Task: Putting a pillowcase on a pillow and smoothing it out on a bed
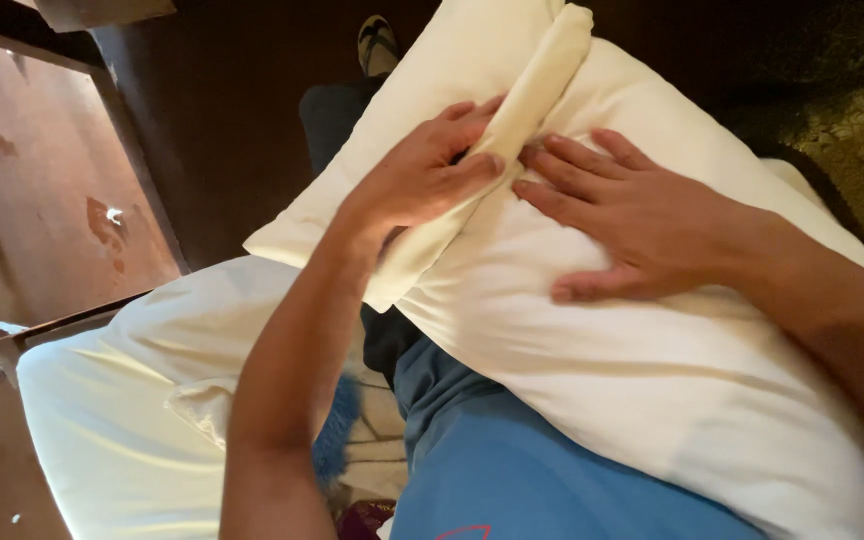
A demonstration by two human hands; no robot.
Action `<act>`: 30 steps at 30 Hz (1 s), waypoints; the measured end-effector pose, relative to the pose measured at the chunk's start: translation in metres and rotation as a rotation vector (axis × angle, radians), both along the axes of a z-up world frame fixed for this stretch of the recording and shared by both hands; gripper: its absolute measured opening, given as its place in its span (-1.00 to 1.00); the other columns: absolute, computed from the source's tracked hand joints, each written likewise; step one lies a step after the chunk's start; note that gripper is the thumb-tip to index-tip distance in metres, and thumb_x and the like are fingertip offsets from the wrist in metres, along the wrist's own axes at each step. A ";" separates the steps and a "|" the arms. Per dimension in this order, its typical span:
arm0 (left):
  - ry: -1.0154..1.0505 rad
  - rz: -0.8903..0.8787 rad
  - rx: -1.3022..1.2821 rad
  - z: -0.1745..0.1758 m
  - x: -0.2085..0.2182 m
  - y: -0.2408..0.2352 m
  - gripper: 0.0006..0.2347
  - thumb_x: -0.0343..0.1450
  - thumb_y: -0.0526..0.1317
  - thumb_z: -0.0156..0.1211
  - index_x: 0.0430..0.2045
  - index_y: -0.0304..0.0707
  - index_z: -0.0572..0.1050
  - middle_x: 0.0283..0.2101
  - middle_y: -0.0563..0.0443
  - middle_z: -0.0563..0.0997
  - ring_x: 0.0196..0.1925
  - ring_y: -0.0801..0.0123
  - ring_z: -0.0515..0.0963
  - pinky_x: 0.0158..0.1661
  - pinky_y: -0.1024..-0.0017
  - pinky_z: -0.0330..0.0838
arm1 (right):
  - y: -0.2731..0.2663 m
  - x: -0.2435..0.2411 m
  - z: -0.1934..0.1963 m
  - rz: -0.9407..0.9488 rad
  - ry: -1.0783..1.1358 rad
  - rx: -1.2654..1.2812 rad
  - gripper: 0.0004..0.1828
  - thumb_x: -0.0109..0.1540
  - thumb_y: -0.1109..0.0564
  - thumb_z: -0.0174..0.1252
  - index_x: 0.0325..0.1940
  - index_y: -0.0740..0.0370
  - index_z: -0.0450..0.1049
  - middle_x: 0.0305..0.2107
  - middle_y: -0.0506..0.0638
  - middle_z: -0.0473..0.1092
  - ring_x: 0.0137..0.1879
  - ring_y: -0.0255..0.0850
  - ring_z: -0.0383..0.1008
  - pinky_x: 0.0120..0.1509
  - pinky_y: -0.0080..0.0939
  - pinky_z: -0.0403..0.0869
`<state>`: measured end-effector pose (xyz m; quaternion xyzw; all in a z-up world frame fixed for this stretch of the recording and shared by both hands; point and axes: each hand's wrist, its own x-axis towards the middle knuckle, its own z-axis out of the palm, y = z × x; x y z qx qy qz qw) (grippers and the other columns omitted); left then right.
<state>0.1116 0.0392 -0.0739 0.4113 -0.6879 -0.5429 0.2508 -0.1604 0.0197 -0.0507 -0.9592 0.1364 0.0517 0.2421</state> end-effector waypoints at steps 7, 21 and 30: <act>0.102 -0.031 -0.054 0.005 -0.025 0.011 -0.86 0.48 -0.29 -0.13 -0.51 -0.21 0.32 0.40 -0.01 0.37 0.32 0.46 0.44 0.47 0.11 -0.22 | 0.000 0.036 -0.027 -0.125 0.076 0.033 0.19 0.21 -0.66 -0.11 0.57 0.31 0.02 0.44 0.42 0.03 0.62 0.35 -0.31 0.59 0.36 -0.48; 0.030 0.203 -0.158 -0.019 0.025 0.074 -0.77 0.52 -0.18 0.16 -0.08 -0.37 0.57 0.45 -0.14 0.27 0.58 0.15 0.09 0.46 0.16 -0.03 | 0.022 0.031 0.021 0.170 -0.089 -0.063 0.11 0.23 -0.58 -0.06 0.52 0.36 0.09 0.47 0.31 0.08 0.62 0.16 -0.04 0.64 0.22 -0.08; 0.006 0.359 -0.399 -0.012 -0.011 0.093 -0.84 0.51 -0.23 0.08 -0.32 -0.40 0.46 0.28 -0.19 0.45 0.45 0.06 0.30 0.38 0.10 0.10 | 0.015 0.039 0.002 0.115 -0.040 -0.023 0.00 0.20 -0.52 0.03 0.41 0.31 0.25 0.33 0.20 0.29 0.58 0.13 0.08 0.66 0.25 -0.17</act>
